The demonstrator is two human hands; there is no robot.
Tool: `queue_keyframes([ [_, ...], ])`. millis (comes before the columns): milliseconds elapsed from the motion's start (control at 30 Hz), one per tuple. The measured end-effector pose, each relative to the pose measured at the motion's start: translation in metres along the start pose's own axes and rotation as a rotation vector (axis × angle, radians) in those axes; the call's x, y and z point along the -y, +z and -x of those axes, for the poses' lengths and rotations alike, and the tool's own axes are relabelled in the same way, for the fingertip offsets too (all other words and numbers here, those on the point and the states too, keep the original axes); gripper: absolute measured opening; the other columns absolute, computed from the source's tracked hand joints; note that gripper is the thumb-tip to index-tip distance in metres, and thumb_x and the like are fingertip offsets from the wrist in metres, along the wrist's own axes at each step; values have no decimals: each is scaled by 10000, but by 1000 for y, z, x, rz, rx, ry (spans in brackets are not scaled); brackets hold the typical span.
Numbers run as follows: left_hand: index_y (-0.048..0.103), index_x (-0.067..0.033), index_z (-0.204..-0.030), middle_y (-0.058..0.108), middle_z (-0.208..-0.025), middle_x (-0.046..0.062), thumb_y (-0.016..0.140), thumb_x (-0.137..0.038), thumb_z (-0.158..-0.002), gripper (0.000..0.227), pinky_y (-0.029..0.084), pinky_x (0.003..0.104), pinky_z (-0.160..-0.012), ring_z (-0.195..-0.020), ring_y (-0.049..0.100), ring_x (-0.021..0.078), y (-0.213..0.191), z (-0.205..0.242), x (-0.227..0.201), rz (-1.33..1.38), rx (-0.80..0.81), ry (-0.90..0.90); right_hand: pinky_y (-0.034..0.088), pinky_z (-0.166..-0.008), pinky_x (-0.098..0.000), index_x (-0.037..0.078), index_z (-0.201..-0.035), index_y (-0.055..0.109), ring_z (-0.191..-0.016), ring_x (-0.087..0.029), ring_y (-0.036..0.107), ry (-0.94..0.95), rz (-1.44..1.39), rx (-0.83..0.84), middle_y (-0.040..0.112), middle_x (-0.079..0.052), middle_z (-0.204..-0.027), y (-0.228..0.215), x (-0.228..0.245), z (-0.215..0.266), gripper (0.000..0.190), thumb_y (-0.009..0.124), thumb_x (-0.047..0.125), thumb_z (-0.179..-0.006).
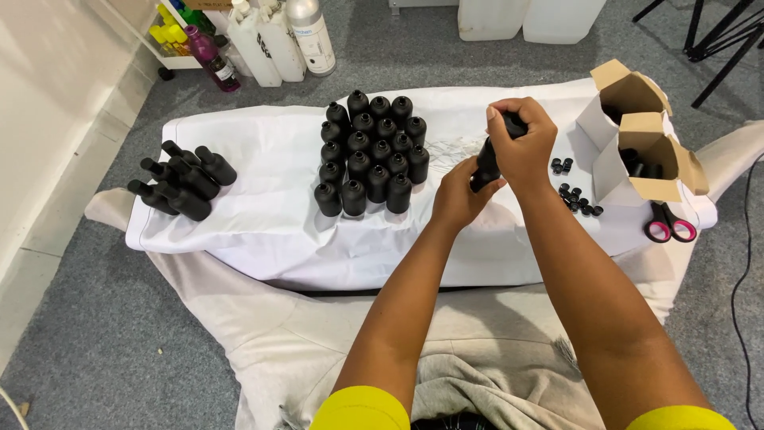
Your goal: Assembling perfume bottles by inserting pump mechanisms and packing them into boxes.
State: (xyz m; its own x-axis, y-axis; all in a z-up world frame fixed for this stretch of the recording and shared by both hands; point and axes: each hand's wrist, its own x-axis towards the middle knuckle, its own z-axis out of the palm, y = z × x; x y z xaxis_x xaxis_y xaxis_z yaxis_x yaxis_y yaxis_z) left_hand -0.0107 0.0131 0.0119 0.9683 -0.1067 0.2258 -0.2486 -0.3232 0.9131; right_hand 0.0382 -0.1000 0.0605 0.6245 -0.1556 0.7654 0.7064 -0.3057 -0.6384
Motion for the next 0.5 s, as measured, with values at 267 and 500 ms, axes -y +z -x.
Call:
queue_keyframes([
  [267,662,32,-1170,689,-1044,191,878,-185,-770,504,598,420,-912,-1103,699,364,3,-5,15,3,16,-32,551,-663,-329,11,-1042,685,-750,-244,711,17,31,47,672,-128,-785,-4,-21,6,122,785,15,-973],
  [500,679,22,-1126,676,-1022,184,792,-155,-865,335,595,431,-895,-1087,690,332,2,-5,7,121,85,-1,621,-750,-346,24,-1096,507,-891,-263,755,218,-245,34,672,-162,-810,-8,-38,3,257,694,-57,-940],
])
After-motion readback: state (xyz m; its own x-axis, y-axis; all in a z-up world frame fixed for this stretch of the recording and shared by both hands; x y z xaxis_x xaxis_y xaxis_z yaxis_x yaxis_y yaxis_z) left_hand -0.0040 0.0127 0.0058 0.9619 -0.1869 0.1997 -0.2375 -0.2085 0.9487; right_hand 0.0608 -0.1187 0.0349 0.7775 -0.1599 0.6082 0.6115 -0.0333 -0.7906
